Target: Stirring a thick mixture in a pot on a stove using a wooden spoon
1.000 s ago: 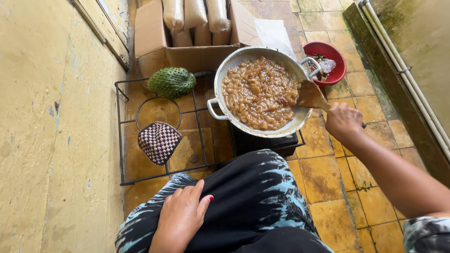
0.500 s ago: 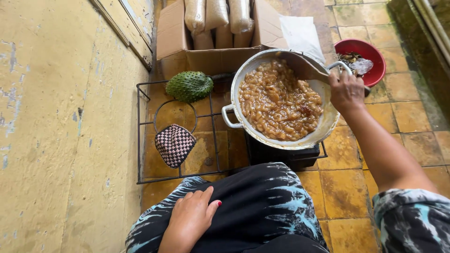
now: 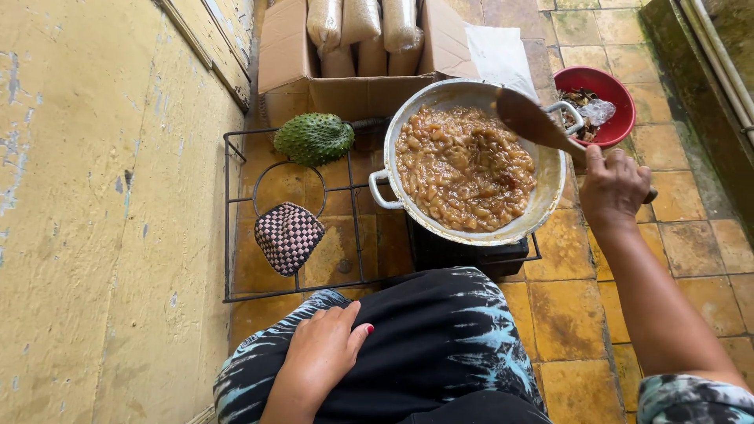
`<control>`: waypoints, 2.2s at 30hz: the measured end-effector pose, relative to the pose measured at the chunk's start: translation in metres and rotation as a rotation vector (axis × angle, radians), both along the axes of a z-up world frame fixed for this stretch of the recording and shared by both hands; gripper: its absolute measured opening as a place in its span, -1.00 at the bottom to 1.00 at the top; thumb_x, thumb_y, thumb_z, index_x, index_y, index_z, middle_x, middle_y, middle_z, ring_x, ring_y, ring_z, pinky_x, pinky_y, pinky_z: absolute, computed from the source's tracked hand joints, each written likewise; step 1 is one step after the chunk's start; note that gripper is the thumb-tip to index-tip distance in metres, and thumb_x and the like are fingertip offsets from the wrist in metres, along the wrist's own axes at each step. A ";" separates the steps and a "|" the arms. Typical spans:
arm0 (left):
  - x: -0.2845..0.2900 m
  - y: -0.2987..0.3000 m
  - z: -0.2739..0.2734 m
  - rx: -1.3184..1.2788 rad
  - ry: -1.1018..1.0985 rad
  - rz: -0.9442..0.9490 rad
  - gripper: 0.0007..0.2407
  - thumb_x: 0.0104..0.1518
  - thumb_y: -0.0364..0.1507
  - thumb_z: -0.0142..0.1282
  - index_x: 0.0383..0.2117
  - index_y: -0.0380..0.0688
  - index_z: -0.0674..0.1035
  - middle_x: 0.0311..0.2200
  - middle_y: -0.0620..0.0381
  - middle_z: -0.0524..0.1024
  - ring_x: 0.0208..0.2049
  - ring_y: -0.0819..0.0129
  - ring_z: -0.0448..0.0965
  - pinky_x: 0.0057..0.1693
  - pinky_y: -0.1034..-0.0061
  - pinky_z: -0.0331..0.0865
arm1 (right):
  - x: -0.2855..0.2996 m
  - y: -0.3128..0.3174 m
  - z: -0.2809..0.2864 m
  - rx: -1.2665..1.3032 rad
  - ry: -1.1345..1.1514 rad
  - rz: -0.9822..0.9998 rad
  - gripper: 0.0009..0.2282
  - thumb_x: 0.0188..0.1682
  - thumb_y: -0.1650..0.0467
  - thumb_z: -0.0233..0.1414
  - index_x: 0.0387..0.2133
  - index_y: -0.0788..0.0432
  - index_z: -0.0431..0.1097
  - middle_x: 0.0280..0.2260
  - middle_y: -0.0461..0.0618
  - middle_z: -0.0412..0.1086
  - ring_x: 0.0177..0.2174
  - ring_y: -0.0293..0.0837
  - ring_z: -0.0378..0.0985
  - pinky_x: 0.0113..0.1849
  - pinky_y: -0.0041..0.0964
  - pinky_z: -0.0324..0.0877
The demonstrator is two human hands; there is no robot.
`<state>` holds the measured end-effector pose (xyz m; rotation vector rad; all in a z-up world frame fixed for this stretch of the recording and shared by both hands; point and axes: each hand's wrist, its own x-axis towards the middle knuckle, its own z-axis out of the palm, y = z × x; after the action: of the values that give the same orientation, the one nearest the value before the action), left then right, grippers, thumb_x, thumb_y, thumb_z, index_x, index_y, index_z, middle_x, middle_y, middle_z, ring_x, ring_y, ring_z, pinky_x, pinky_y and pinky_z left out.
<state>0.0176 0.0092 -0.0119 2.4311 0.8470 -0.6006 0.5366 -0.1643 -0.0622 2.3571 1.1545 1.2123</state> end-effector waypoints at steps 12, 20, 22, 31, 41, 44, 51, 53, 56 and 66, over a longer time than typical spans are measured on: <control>0.001 -0.001 0.001 -0.006 0.011 0.007 -0.60 0.34 -0.05 -0.13 0.17 0.06 0.37 -0.14 0.08 0.55 -0.08 -0.06 0.50 -0.02 -0.03 0.40 | 0.055 0.047 -0.039 -0.080 0.119 -0.023 -0.62 -0.19 0.42 0.04 -0.05 -0.17 0.49 -0.37 -0.09 0.37 -0.47 -0.07 0.44 -0.33 -0.20 0.23; 0.001 0.002 0.000 -0.016 0.005 0.036 -0.60 0.34 -0.05 -0.11 0.16 0.06 0.38 -0.14 0.06 0.55 -0.07 -0.06 0.49 0.00 -0.03 0.38 | 0.062 0.107 -0.024 -0.235 0.314 0.035 -0.64 0.01 0.44 0.01 0.05 -0.20 0.43 -0.36 -0.06 0.44 -0.43 -0.12 0.45 -0.27 -0.27 0.27; 0.003 0.004 0.002 -0.011 -0.006 0.039 -0.61 0.34 -0.06 -0.11 0.15 0.05 0.39 -0.15 0.07 0.56 -0.08 -0.07 0.50 -0.02 -0.03 0.38 | 0.056 0.118 -0.019 -0.224 0.280 0.096 -0.65 0.06 0.38 0.03 0.12 -0.22 0.43 -0.33 -0.05 0.47 -0.43 -0.11 0.48 -0.27 -0.27 0.26; 0.007 0.006 0.011 -0.082 0.024 0.048 -0.57 0.36 -0.07 -0.19 0.26 0.04 0.33 0.03 0.03 0.50 0.04 -0.07 0.44 0.08 -0.06 0.35 | 0.035 0.064 0.015 -0.234 -0.042 0.345 -0.66 0.04 0.36 0.12 0.02 -0.43 0.41 -0.32 -0.38 0.31 -0.30 -0.27 0.38 -0.19 -0.35 0.03; -0.006 0.000 0.010 -0.042 -0.086 0.006 -0.59 0.32 -0.07 -0.13 0.22 0.09 0.38 -0.02 0.07 0.54 0.02 -0.04 0.48 0.06 -0.02 0.36 | 0.003 0.025 0.075 -0.567 0.606 -0.565 -0.73 0.12 0.30 -0.17 -0.02 -0.31 0.41 -0.34 -0.17 0.42 -0.48 -0.22 0.51 -0.34 -0.29 0.33; -0.006 0.002 0.005 -0.018 -0.089 0.027 -0.60 0.32 -0.07 -0.13 0.19 0.08 0.39 -0.06 0.05 0.55 -0.01 -0.08 0.50 0.01 -0.05 0.37 | -0.018 0.057 0.048 -0.526 0.874 -0.608 -0.83 0.15 0.26 -0.12 -0.17 -0.19 0.45 -0.51 -0.15 0.31 -0.61 -0.26 0.35 -0.56 -0.43 0.30; 0.000 0.001 0.019 -0.027 -0.099 0.018 -0.59 0.32 -0.08 -0.14 0.21 0.06 0.39 -0.05 0.04 0.55 0.00 -0.06 0.50 0.00 -0.05 0.37 | -0.064 0.063 0.016 -0.417 0.588 0.034 -0.72 0.13 0.49 -0.25 -0.05 0.05 0.41 -0.53 -0.16 0.37 -0.65 -0.25 0.31 -0.35 -0.26 0.42; -0.009 -0.002 0.014 0.035 -0.241 0.021 -0.59 0.29 -0.11 -0.07 0.17 0.00 0.45 -0.04 0.02 0.58 -0.02 -0.07 0.54 0.00 -0.02 0.38 | -0.085 0.050 0.070 -0.467 0.577 -0.036 -0.74 0.21 0.35 -0.27 -0.05 -0.09 0.41 -0.56 -0.20 0.36 -0.68 -0.26 0.30 -0.48 -0.37 0.29; -0.032 -0.008 0.026 0.194 -0.500 0.041 -0.58 0.22 -0.18 0.07 0.15 -0.09 0.51 0.02 0.02 0.59 -0.01 -0.01 0.56 0.05 0.09 0.38 | -0.087 0.028 0.112 -0.556 0.586 -0.224 -0.73 0.26 0.27 -0.30 0.06 -0.20 0.35 -0.51 -0.18 0.37 -0.64 -0.24 0.35 -0.52 -0.42 0.27; -0.131 -0.043 0.022 0.495 -0.859 0.626 -0.68 0.17 -0.36 0.19 0.04 -0.18 0.61 0.10 -0.02 0.57 0.18 0.13 0.53 0.32 0.27 0.35 | -0.064 0.027 0.044 -0.437 0.984 -0.506 -0.81 0.10 0.36 -0.14 -0.36 0.04 0.46 -0.58 -0.13 0.29 -0.56 -0.22 0.30 -0.46 -0.40 0.19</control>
<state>-0.1133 -0.0335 0.0097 2.2436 1.3320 0.9088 0.4725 -0.1374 -0.0180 2.6248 0.7860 -0.3988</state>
